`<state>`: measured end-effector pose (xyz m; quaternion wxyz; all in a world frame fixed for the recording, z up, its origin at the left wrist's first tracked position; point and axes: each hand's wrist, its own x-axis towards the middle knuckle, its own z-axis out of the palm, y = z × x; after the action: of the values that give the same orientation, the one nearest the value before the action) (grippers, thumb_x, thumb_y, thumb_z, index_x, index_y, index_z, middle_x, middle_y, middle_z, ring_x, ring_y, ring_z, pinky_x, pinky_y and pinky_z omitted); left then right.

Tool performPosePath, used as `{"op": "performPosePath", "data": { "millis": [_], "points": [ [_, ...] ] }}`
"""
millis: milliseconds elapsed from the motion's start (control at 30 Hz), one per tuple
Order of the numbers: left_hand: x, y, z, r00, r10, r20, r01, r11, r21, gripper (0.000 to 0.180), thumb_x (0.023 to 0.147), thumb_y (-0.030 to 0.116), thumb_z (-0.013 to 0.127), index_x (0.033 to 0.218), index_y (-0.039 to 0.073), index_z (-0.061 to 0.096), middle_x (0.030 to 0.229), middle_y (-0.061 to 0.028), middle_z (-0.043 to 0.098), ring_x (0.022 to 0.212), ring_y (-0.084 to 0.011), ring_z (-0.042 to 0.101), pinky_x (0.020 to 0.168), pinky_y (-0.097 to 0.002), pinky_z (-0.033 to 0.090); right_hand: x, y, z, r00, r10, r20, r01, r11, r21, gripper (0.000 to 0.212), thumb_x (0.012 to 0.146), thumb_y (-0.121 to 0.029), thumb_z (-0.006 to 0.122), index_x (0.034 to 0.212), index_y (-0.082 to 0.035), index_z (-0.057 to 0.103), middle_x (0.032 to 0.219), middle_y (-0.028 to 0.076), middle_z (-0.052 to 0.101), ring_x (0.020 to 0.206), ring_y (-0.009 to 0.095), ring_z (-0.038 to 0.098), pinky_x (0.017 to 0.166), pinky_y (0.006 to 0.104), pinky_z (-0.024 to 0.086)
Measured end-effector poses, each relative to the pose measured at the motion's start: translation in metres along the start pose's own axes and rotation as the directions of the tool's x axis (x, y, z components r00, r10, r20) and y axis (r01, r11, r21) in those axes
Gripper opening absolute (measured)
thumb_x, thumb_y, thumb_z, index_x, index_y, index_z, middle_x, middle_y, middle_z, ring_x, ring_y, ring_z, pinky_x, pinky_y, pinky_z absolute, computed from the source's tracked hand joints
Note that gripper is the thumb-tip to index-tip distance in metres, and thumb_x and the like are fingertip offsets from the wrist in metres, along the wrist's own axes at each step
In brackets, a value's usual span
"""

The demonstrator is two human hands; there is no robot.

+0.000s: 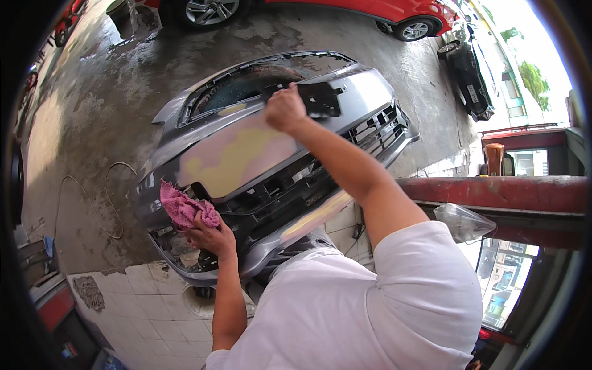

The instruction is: The person scrubs a detached car bumper with a sponge and water, then wipes it with a cloth. The person repeatedly scrubs and wipes different sections of the bumper surface.

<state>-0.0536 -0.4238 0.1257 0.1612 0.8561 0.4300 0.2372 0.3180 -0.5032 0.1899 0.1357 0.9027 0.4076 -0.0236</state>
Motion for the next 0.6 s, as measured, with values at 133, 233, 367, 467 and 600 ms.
{"op": "performPosePath", "data": {
  "millis": [133, 233, 367, 467, 600],
  "points": [
    [-0.005, -0.001, 0.005, 0.998, -0.025, 0.065, 0.026, 1.0, -0.006, 0.044, 0.095, 0.029, 0.073, 0.132, 0.014, 0.055, 0.142, -0.0333, 0.044, 0.135, -0.058, 0.041, 0.109, -0.0674, 0.03, 0.02, -0.175, -0.022, 0.961, -0.275, 0.008, 0.269, 0.945, 0.186, 0.062, 0.096, -0.024, 0.041, 0.134, 0.022, 0.056, 0.147, 0.041, 0.051, 0.147, 0.046, 0.046, 0.128, 0.0548, 0.023],
    [-0.002, -0.006, -0.003, 0.992, -0.051, 0.112, 0.049, 0.999, 0.019, 0.044, 0.095, 0.029, 0.073, 0.132, 0.015, 0.055, 0.139, -0.0314, 0.046, 0.131, -0.0542, 0.045, 0.106, -0.0645, 0.033, 0.022, -0.152, -0.041, 0.919, -0.39, 0.066, 0.369, 0.906, 0.209, 0.056, 0.099, -0.025, 0.041, 0.144, 0.006, 0.057, 0.155, 0.023, 0.053, 0.15, 0.031, 0.045, 0.129, 0.0527, 0.022],
    [-0.001, -0.009, -0.005, 1.0, 0.028, -0.014, -0.028, 0.999, 0.03, 0.044, 0.095, 0.028, 0.073, 0.132, 0.014, 0.054, 0.132, -0.0288, 0.048, 0.127, -0.0532, 0.047, 0.104, -0.0636, 0.034, 0.003, -0.028, 0.002, 0.975, -0.199, -0.1, 0.219, 0.94, 0.262, 0.057, 0.105, -0.042, 0.041, 0.141, -0.003, 0.062, 0.155, 0.017, 0.055, 0.148, 0.023, 0.048, 0.129, 0.0532, 0.022],
    [-0.006, -0.008, -0.005, 0.999, -0.021, 0.04, 0.021, 1.0, -0.003, 0.045, 0.094, 0.028, 0.073, 0.132, 0.014, 0.055, 0.129, -0.0294, 0.048, 0.125, -0.0536, 0.048, 0.105, -0.064, 0.034, -0.007, -0.016, -0.019, 0.996, -0.077, -0.041, 0.085, 0.965, 0.248, 0.047, 0.099, -0.033, 0.045, 0.118, -0.002, 0.074, 0.129, 0.021, 0.071, 0.13, 0.03, 0.063, 0.124, 0.0545, 0.03],
    [-0.009, -0.008, 0.002, 0.996, -0.051, 0.076, 0.053, 0.998, -0.037, 0.046, 0.093, 0.029, 0.074, 0.131, 0.013, 0.056, 0.125, -0.0311, 0.049, 0.123, -0.0546, 0.048, 0.105, -0.0631, 0.034, 0.02, -0.163, -0.009, 0.919, -0.337, -0.205, 0.345, 0.939, 0.003, 0.035, 0.087, -0.026, 0.053, 0.087, -0.006, 0.082, 0.102, 0.02, 0.078, 0.105, 0.037, 0.073, 0.115, 0.0589, 0.039]
  ]
}}
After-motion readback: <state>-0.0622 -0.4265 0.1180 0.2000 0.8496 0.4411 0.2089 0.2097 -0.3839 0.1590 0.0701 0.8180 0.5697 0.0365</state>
